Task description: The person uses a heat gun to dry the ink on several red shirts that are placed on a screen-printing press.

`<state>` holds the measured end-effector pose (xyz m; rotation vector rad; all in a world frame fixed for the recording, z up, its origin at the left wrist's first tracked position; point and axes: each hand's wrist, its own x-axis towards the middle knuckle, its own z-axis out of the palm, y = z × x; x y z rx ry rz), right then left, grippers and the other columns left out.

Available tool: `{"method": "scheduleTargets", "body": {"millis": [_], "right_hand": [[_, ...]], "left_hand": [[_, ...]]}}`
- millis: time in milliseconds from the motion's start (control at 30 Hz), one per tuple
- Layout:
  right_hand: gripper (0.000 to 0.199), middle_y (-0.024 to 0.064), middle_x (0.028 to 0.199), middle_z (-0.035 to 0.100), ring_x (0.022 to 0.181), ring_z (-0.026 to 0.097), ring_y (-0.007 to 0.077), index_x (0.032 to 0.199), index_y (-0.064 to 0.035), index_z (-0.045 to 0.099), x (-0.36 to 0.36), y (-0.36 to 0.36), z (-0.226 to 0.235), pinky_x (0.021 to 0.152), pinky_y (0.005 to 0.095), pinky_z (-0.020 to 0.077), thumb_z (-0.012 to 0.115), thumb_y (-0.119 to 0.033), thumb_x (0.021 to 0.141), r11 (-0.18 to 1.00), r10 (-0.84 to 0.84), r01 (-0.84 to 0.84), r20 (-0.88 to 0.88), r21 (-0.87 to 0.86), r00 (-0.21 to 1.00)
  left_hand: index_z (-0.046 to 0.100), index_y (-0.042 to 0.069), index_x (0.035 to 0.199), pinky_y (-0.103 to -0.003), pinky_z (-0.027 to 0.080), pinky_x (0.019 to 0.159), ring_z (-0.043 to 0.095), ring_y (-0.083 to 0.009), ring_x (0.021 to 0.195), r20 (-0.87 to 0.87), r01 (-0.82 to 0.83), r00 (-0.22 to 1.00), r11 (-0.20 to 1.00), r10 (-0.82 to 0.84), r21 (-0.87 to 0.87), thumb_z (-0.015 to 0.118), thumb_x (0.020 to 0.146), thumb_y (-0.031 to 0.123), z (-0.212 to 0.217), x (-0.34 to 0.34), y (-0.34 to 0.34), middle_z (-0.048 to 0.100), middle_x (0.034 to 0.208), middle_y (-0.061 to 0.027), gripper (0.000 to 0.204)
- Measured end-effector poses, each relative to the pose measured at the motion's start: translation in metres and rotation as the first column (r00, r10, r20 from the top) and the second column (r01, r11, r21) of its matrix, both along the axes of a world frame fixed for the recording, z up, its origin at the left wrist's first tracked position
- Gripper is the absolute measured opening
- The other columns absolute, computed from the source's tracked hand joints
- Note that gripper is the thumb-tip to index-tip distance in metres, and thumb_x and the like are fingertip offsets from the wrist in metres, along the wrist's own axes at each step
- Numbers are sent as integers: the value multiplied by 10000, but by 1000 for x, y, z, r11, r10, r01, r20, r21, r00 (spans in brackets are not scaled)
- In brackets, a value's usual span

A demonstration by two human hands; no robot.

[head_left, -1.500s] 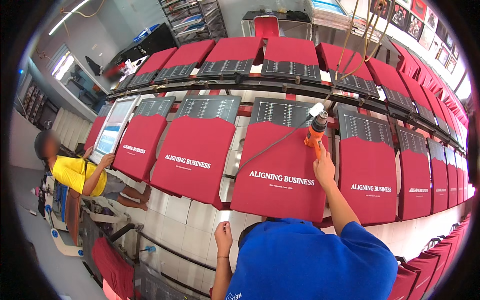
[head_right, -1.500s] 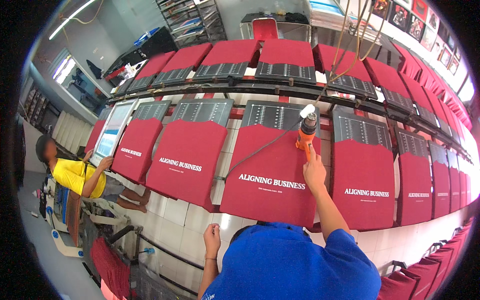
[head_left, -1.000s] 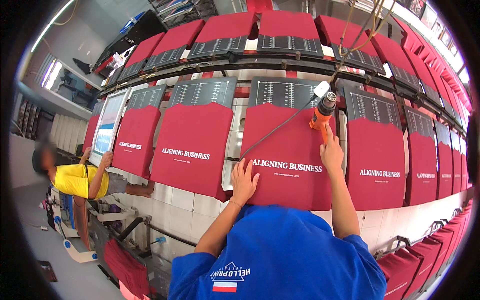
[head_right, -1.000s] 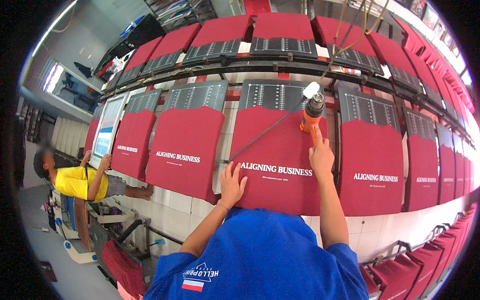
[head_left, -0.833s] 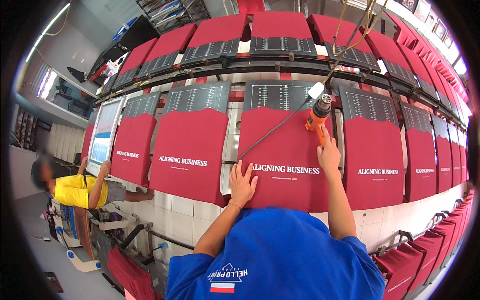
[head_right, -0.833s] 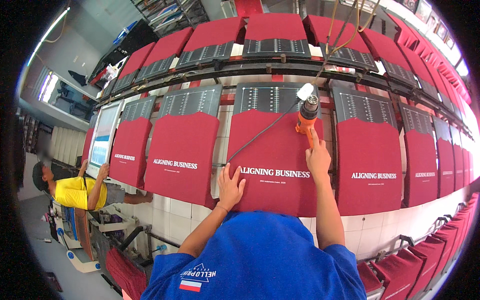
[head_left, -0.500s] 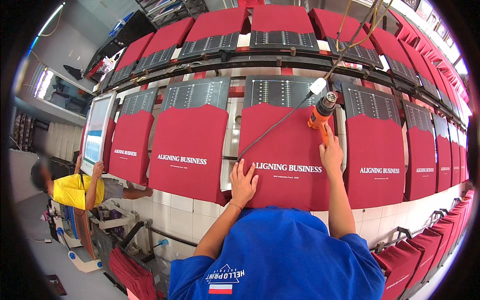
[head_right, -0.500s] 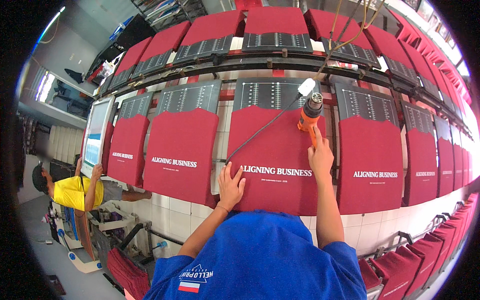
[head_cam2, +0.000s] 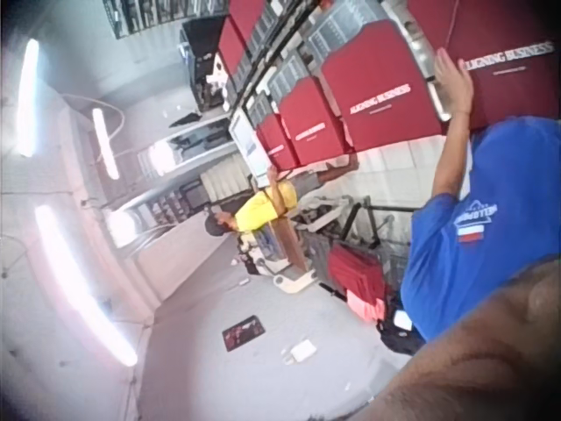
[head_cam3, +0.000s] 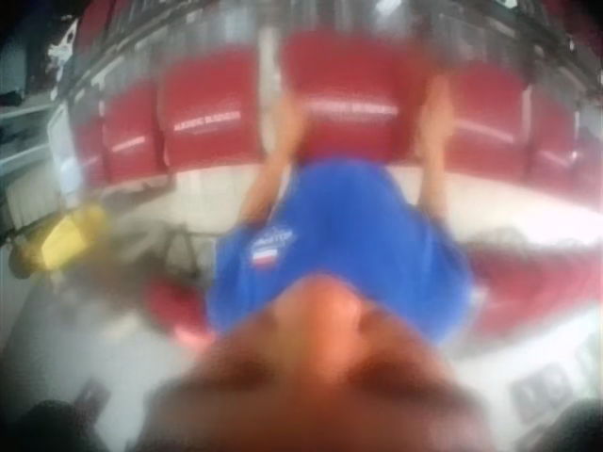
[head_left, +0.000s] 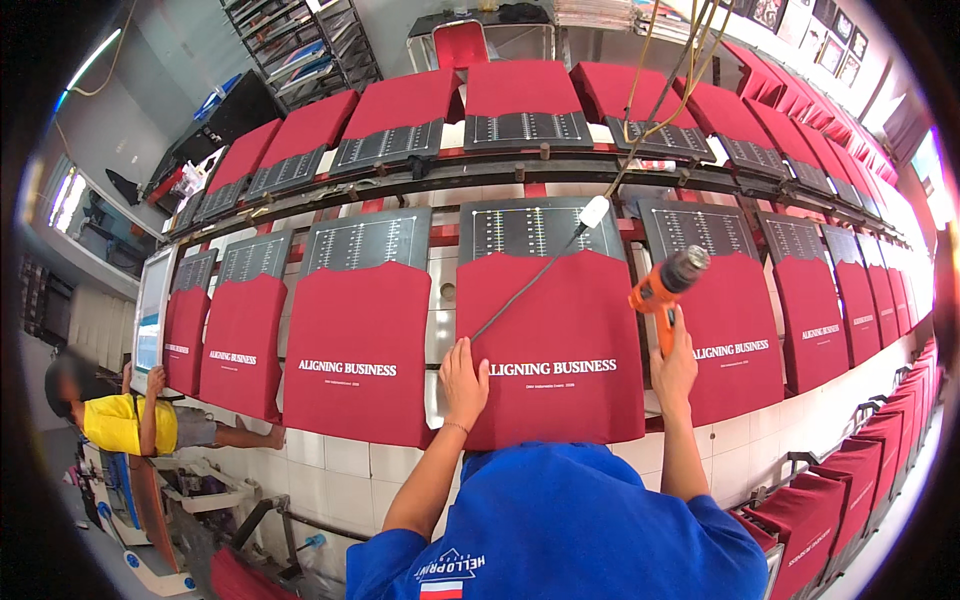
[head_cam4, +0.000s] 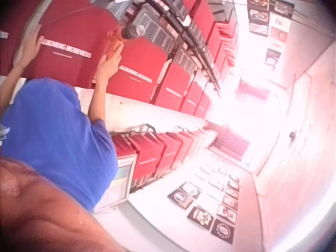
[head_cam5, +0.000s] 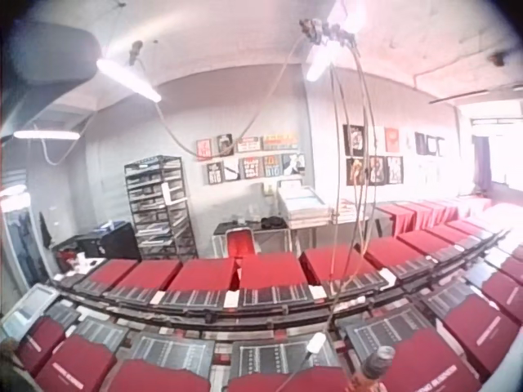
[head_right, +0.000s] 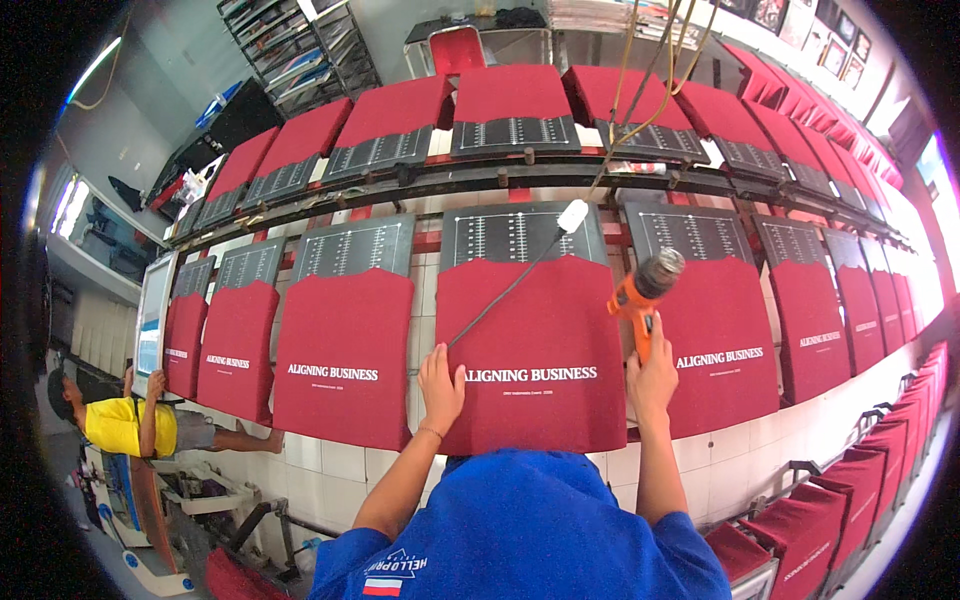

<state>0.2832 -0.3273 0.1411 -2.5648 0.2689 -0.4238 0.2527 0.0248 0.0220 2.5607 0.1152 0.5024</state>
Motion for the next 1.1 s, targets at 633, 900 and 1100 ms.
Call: {"method": "scheduleTargets", "body": {"millis": [633,900,1100], "right_hand": [[772,212,1176,625,1050,648,249,1465,28,295,-133,148,-4,870,346,517,684,-54,803,658,352,-163,-109,735,929],[756,243,1182,624,1070,653,290,1479,17,266,-171,260,-17,891,358,507,651,-87,837,594,635,-411,-88,692,768],[809,253,1264,585,1140,621,351,1498,-16,214,-216,375,15,956,391,473,658,-213,851,548,778,-452,-230,703,585]], "left_hand": [[614,-33,895,-458,470,715,602,-400,790,-112,-362,932,866,345,-344,548,968,166,24,-132,97,628,828,-208,221],[586,-46,958,-477,445,703,556,-410,785,147,-446,874,884,464,-140,552,965,109,54,-180,270,572,849,-205,159],[573,-53,976,-442,430,693,538,-384,775,363,-442,821,893,441,-85,539,982,109,102,-194,430,540,839,-195,166]]}}
